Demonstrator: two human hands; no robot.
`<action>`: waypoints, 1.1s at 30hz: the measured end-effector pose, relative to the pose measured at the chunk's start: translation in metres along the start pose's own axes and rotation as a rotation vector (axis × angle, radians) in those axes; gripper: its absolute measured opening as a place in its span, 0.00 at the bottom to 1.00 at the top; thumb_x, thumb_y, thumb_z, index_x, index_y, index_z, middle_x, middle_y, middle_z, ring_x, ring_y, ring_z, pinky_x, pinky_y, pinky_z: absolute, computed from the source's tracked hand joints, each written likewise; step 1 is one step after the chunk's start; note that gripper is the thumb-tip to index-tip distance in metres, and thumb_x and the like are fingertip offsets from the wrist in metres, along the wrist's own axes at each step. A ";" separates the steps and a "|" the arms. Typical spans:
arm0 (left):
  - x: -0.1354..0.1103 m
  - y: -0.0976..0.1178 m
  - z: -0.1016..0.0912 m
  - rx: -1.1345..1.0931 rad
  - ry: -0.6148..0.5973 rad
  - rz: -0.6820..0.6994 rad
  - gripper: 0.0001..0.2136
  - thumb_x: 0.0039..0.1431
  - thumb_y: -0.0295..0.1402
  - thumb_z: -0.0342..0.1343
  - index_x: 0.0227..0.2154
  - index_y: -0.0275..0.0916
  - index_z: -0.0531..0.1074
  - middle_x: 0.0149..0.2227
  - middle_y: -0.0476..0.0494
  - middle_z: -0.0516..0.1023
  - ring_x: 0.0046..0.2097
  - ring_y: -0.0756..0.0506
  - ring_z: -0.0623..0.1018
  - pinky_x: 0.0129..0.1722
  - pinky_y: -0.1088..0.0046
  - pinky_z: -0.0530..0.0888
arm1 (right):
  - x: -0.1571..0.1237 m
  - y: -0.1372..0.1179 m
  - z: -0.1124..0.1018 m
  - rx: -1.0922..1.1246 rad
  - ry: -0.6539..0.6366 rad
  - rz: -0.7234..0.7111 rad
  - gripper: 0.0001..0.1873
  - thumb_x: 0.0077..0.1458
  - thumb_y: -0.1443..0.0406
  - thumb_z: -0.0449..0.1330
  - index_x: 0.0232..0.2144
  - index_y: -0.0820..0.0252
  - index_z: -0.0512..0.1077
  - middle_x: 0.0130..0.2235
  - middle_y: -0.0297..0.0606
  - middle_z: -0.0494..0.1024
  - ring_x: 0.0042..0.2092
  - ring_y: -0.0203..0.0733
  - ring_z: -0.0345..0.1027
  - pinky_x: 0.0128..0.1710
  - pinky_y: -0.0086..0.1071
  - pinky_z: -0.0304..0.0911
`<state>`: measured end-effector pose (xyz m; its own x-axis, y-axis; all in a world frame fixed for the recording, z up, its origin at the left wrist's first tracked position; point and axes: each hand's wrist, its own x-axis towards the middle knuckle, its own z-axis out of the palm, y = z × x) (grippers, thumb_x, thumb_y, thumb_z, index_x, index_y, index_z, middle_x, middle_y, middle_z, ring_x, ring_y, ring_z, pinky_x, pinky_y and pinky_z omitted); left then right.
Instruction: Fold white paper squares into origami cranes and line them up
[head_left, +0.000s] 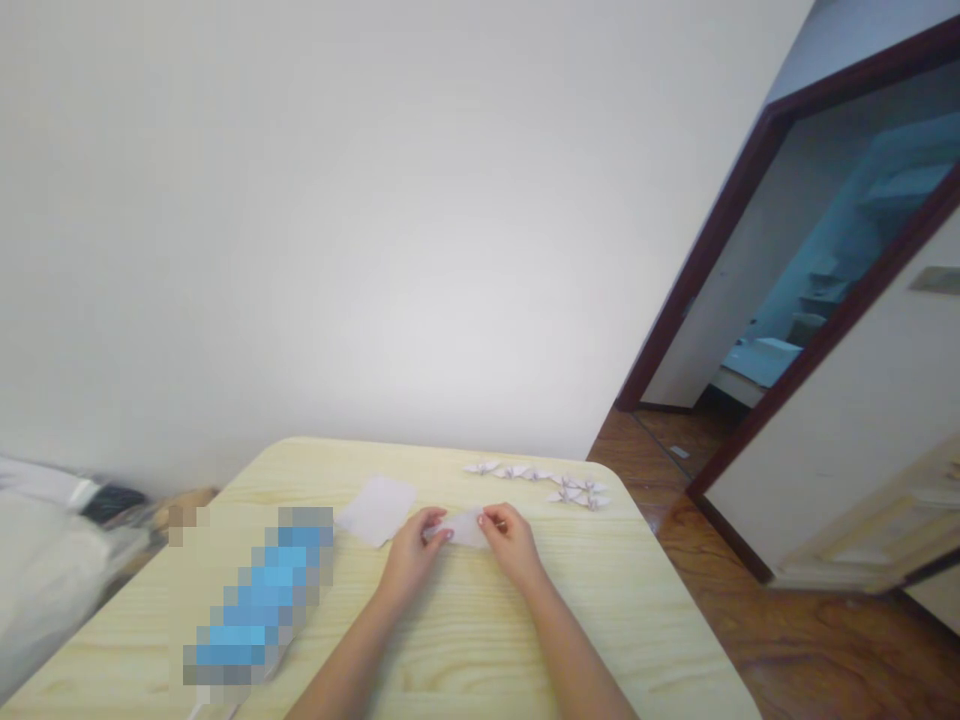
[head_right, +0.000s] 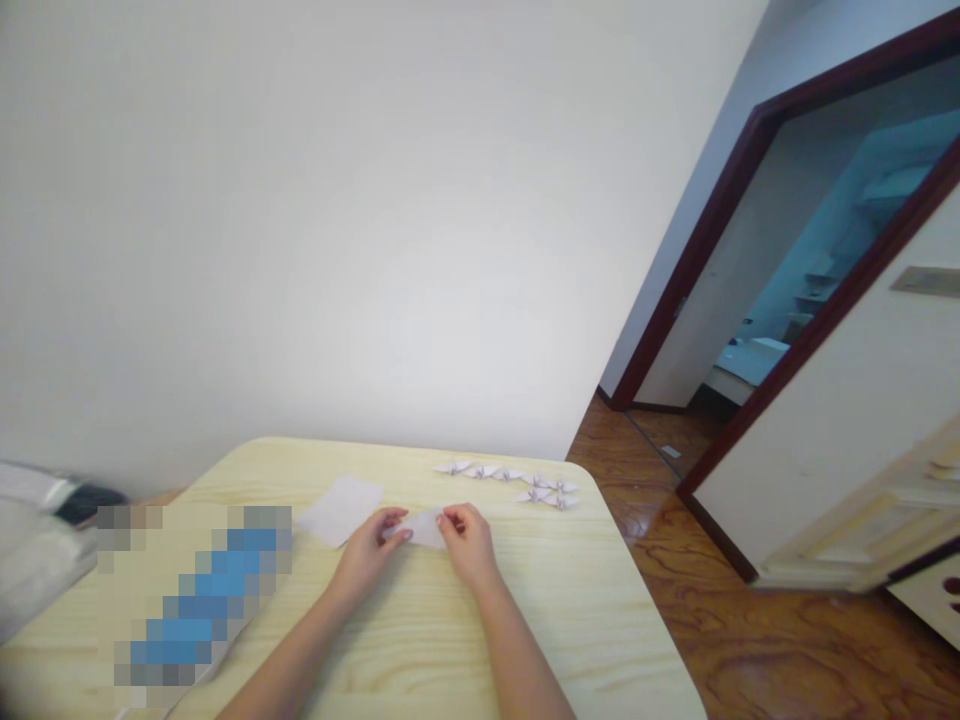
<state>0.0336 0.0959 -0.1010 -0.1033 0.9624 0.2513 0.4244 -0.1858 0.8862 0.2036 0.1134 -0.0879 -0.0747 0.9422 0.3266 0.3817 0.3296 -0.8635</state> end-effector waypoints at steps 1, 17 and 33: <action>0.000 0.000 0.000 -0.001 -0.014 -0.001 0.10 0.46 0.36 0.53 0.32 0.37 0.71 0.33 0.42 0.76 0.36 0.43 0.74 0.36 0.68 0.70 | 0.000 -0.001 0.000 -0.001 0.006 -0.009 0.08 0.49 0.63 0.55 0.27 0.62 0.71 0.29 0.38 0.72 0.31 0.38 0.66 0.31 0.28 0.62; 0.003 0.010 -0.003 -0.246 -0.114 -0.141 0.15 0.45 0.42 0.54 0.28 0.34 0.72 0.21 0.47 0.75 0.23 0.48 0.71 0.24 0.75 0.65 | 0.000 -0.007 -0.007 0.006 0.069 -0.033 0.12 0.51 0.59 0.53 0.27 0.62 0.68 0.27 0.37 0.72 0.30 0.37 0.65 0.30 0.27 0.61; 0.006 0.017 -0.009 -0.400 0.016 -0.255 0.17 0.39 0.45 0.56 0.27 0.35 0.70 0.20 0.48 0.74 0.24 0.49 0.72 0.22 0.76 0.65 | -0.001 -0.003 -0.006 -0.004 0.107 -0.067 0.11 0.54 0.60 0.50 0.29 0.61 0.66 0.27 0.35 0.70 0.29 0.35 0.62 0.29 0.25 0.58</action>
<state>0.0324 0.0968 -0.0813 -0.1741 0.9847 0.0090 0.0042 -0.0084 1.0000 0.2078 0.1110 -0.0838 -0.0019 0.9064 0.4225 0.3828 0.3910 -0.8370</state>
